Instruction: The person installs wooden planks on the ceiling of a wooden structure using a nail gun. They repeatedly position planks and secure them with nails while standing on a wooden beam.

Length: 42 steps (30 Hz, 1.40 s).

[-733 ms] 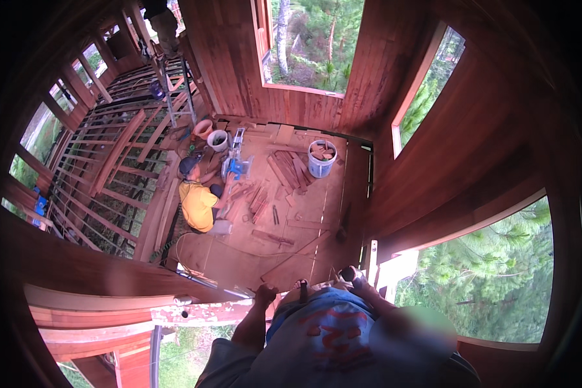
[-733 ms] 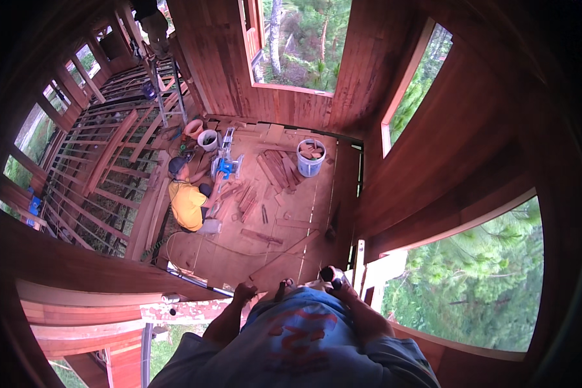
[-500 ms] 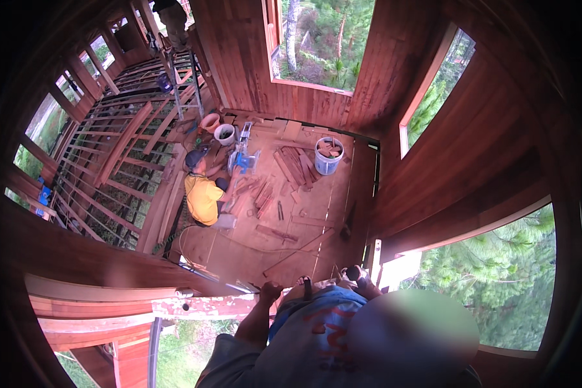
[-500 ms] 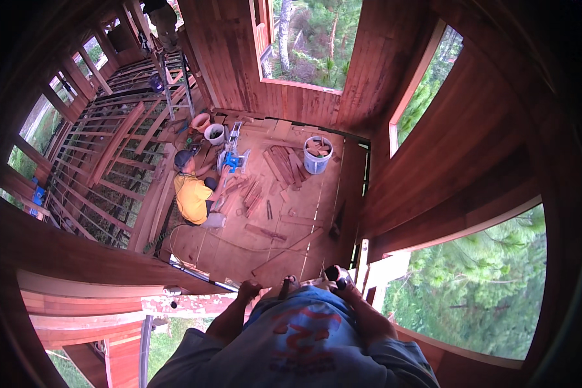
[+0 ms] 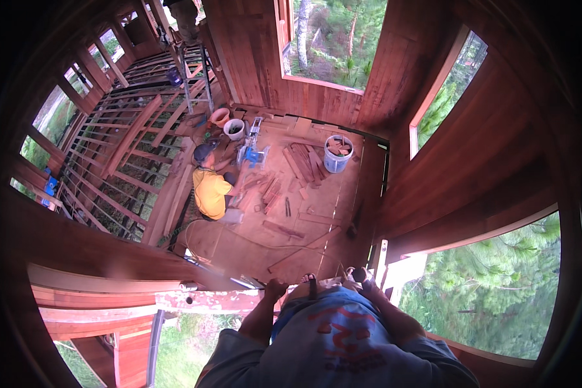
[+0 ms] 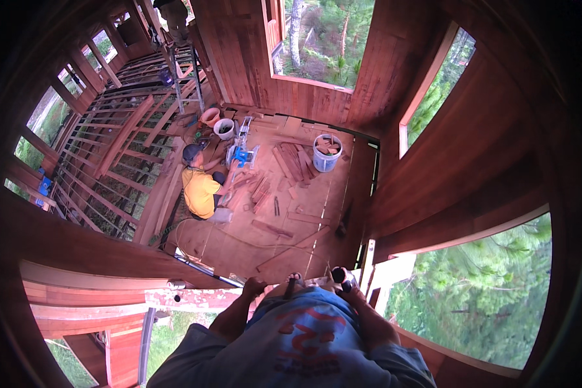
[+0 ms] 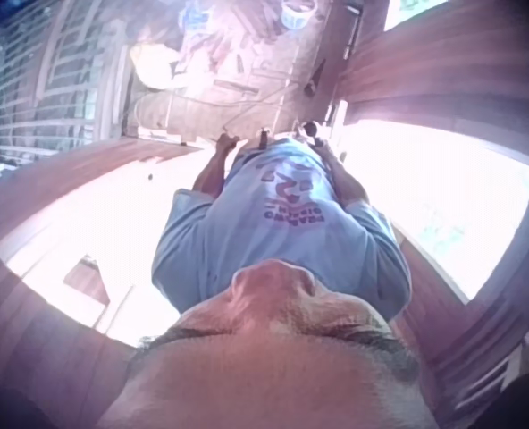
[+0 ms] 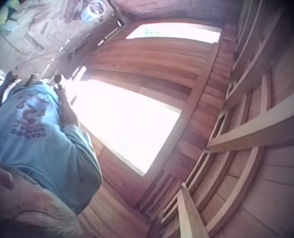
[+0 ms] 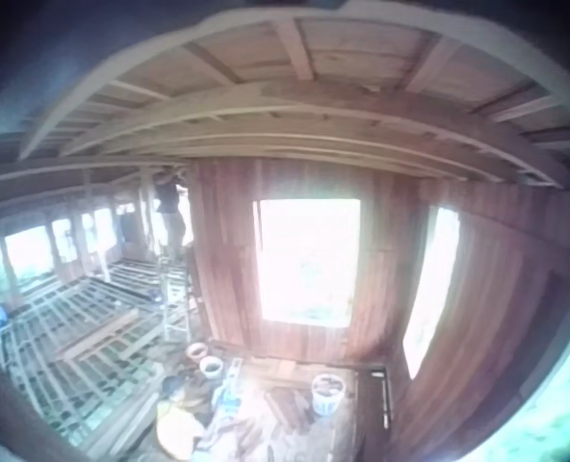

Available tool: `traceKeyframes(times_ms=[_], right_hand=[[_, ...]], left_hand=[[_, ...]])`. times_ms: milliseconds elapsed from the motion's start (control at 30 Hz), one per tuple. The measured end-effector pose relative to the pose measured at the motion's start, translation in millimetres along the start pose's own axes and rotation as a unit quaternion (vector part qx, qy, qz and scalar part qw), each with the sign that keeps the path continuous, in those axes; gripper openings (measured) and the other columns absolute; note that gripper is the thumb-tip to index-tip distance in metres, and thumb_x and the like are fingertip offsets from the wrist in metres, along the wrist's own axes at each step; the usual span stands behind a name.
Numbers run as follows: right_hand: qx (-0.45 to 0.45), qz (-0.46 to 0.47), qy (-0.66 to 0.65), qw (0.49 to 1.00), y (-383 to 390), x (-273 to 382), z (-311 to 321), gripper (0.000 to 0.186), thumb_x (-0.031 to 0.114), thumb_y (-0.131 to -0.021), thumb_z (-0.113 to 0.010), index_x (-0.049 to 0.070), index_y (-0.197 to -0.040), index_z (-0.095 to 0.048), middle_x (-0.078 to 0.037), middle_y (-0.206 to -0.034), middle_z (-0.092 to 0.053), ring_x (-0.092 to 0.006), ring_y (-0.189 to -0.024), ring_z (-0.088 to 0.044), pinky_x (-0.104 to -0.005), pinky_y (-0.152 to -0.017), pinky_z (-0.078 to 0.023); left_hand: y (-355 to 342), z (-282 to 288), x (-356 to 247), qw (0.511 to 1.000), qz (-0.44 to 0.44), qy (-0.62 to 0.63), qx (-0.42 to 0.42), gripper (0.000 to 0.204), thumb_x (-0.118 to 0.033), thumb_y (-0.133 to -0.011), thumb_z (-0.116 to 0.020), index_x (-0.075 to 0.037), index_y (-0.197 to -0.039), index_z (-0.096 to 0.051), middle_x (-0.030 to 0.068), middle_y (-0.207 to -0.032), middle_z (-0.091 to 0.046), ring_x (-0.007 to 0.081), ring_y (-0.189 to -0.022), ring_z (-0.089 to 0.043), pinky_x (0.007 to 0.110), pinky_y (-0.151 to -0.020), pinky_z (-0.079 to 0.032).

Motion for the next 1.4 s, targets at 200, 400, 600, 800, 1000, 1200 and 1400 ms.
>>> traceKeyframes(times_ms=[200, 400, 600, 800, 1000, 1200, 1400], right_hand=[[0.004, -0.064, 0.034, 0.997, 21.7, 49.2, 31.6, 0.095, 0.058, -0.081, -0.068, 0.010, -0.152, -0.027, -0.020, -0.145, -0.046, -0.0344, -0.133, -0.047, -0.0423, -0.106, -0.043], [-0.014, -0.036, -0.026, 0.999, 21.2, 42.2, 28.4, 0.103, 0.063, -0.075, -0.071, 0.010, -0.152, -0.028, -0.020, -0.144, -0.049, -0.0348, -0.132, -0.049, -0.0429, -0.107, -0.043], [-0.012, -0.040, -0.048, 0.998, 28.8, 45.5, 26.7, 0.101, 0.062, -0.076, -0.071, 0.009, -0.151, -0.029, -0.021, -0.142, -0.049, -0.0357, -0.131, -0.049, -0.0431, -0.106, -0.043], [-0.013, -0.072, -0.015, 0.997, 28.5, 42.3, 25.8, 0.098, 0.060, -0.076, -0.072, 0.008, -0.149, -0.031, -0.021, -0.139, -0.052, -0.0355, -0.129, -0.051, -0.0425, -0.104, -0.044], [-0.017, -0.091, -0.012, 0.996, 28.2, 41.6, 21.4, 0.096, 0.059, -0.077, -0.072, 0.006, -0.147, -0.034, -0.021, -0.135, -0.055, -0.0352, -0.126, -0.054, -0.0419, -0.102, -0.046], [-0.018, -0.110, 0.006, 0.994, 29.2, 39.1, 22.7, 0.093, 0.057, -0.077, -0.072, 0.005, -0.146, -0.036, -0.021, -0.132, -0.057, -0.0350, -0.123, -0.056, -0.0413, -0.101, -0.047], [-0.018, -0.113, 0.007, 0.993, 28.4, 40.1, 22.4, 0.090, 0.055, -0.078, -0.072, 0.005, -0.143, -0.038, -0.020, -0.129, -0.059, -0.0343, -0.120, -0.057, -0.0408, -0.099, -0.048]], left_hand=[[-2.5, -13.0, 1.6, 0.993, 0.021, 0.069, -0.088, 0.008, -0.015, -0.075, -0.063, -0.009, -0.070, -0.063, 0.0113, -0.064, -0.060, 0.0293, -0.057, -0.062, 0.040, -0.052, -0.050], [-9.2, -8.4, 13.8, 0.999, -0.032, -0.028, -0.020, 0.038, -0.035, -0.075, -0.062, 0.000, -0.088, -0.070, 0.0263, -0.091, -0.068, 0.0428, -0.091, -0.067, 0.049, -0.080, -0.053], [10.5, 13.6, -18.8, 0.997, 0.003, 0.024, -0.067, 0.030, -0.031, -0.077, -0.061, -0.002, -0.069, -0.063, 0.0167, -0.067, -0.063, 0.0279, -0.057, -0.064, 0.041, -0.055, -0.051], [8.3, 10.2, -17.2, 0.997, 0.020, 0.061, -0.050, 0.033, -0.033, -0.078, -0.060, -0.001, -0.071, -0.064, 0.0179, -0.064, -0.061, 0.0280, -0.058, -0.064, 0.041, -0.057, -0.051], [-3.1, -1.9, 2.8, 0.992, -0.040, 0.021, -0.115, 0.030, -0.029, -0.079, -0.062, -0.002, -0.067, -0.062, 0.0112, -0.058, -0.059, 0.0212, -0.048, -0.060, 0.038, -0.048, -0.048], [14.8, 12.3, -20.3, 0.990, 0.099, 0.096, -0.025, 0.036, -0.035, -0.074, -0.064, 0.000, -0.084, -0.069, 0.0251, -0.086, -0.068, 0.0418, -0.084, -0.067, 0.049, -0.074, -0.052], [12.9, 12.2, -17.0, 0.993, 0.087, 0.082, -0.003, 0.035, -0.034, -0.074, -0.065, 0.000, -0.081, -0.068, 0.0245, -0.083, -0.067, 0.0410, -0.081, -0.067, 0.048, -0.072, -0.052]])
Point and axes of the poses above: each hand's wrist, its own y-axis away from the middle knuckle, its own z-axis out of the back of the hand, x = y × z, the point moved 2 cm from there along -y, towards the middle knuckle
